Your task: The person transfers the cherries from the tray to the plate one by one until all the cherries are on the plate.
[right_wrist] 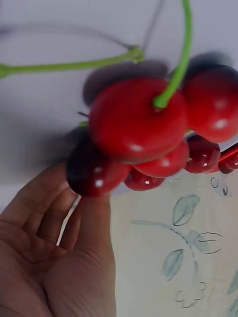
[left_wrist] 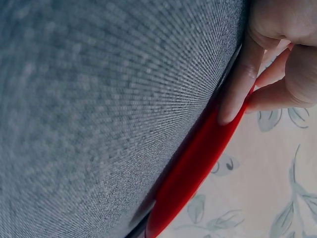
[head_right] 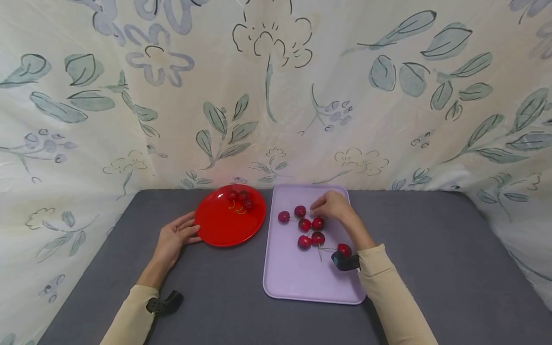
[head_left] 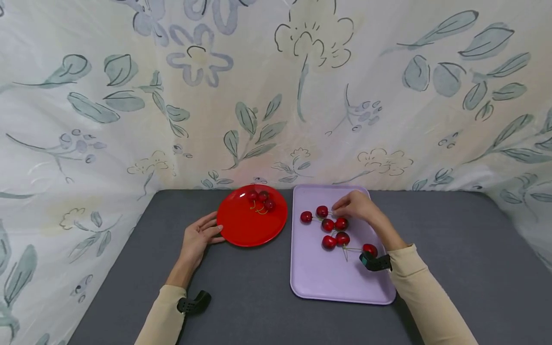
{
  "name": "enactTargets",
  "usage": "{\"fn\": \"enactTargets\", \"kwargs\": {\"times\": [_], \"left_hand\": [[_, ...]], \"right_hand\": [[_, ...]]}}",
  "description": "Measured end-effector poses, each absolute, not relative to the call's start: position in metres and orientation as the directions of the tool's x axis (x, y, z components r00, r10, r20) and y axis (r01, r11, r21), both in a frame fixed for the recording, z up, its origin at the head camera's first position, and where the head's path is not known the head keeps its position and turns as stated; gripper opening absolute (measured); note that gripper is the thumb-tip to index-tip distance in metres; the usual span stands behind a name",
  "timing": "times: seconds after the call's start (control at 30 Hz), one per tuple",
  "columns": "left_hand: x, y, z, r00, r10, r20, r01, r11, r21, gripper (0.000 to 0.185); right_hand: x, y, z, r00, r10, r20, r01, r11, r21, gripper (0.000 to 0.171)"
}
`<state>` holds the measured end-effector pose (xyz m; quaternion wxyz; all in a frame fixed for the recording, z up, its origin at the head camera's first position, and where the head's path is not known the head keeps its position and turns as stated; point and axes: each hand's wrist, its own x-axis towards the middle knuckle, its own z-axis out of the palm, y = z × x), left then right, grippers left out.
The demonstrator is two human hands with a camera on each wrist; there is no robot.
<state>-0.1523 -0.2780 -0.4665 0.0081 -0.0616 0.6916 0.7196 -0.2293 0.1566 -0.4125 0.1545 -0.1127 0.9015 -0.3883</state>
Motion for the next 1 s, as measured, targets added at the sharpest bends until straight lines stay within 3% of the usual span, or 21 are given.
{"fn": "enactTargets", "kwargs": {"times": [0.43, 1.0], "left_hand": [[-0.155, -0.279, -0.466, -0.991, -0.077, -0.109, -0.107, -0.034, 0.994, 0.056], [-0.146, -0.275, -0.466, -0.99, -0.084, -0.113, -0.111, -0.033, 0.993, 0.054]], "right_hand": [[-0.236, 0.164, -0.426, -0.909, -0.37, -0.192, -0.072, 0.593, -0.802, 0.023], [-0.231, 0.158, -0.416, -0.971, -0.214, -0.105, -0.043, 0.589, -0.807, 0.023]]}}
